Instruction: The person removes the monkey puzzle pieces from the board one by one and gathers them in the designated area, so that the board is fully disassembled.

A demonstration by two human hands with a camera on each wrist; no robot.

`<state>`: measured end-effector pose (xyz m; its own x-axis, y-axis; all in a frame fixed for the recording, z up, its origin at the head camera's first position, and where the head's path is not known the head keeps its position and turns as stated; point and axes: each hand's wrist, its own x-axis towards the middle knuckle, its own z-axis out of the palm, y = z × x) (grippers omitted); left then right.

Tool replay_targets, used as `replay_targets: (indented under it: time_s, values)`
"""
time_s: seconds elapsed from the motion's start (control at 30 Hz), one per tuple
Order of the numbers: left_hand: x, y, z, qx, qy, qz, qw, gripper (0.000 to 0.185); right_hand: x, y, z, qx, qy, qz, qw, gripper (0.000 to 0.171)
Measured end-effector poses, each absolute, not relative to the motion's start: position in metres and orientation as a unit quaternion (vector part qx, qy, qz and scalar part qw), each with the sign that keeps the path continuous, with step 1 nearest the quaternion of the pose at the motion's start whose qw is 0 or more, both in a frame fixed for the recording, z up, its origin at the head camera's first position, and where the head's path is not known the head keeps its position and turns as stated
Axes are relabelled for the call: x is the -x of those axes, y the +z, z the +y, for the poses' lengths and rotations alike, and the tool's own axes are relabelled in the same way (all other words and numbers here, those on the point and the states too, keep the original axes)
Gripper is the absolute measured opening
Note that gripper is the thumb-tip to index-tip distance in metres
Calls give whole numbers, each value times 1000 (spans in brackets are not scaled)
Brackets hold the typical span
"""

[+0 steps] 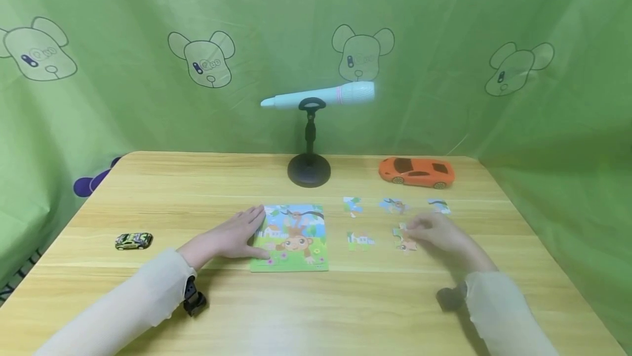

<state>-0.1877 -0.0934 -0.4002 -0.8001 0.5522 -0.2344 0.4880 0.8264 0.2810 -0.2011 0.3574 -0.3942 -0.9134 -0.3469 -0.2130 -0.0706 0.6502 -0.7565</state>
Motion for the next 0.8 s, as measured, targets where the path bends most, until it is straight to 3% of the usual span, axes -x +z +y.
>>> replay_targets:
  time_s: [0.5, 0.8]
  values:
    - [187, -404, -95, -280, 102, 943, 147, 104, 207, -396, 356, 103, -380, 903, 175, 18]
    - [188, -404, -95, -280, 98, 943, 148, 105, 205, -371, 338, 133, -352, 922, 92, 24]
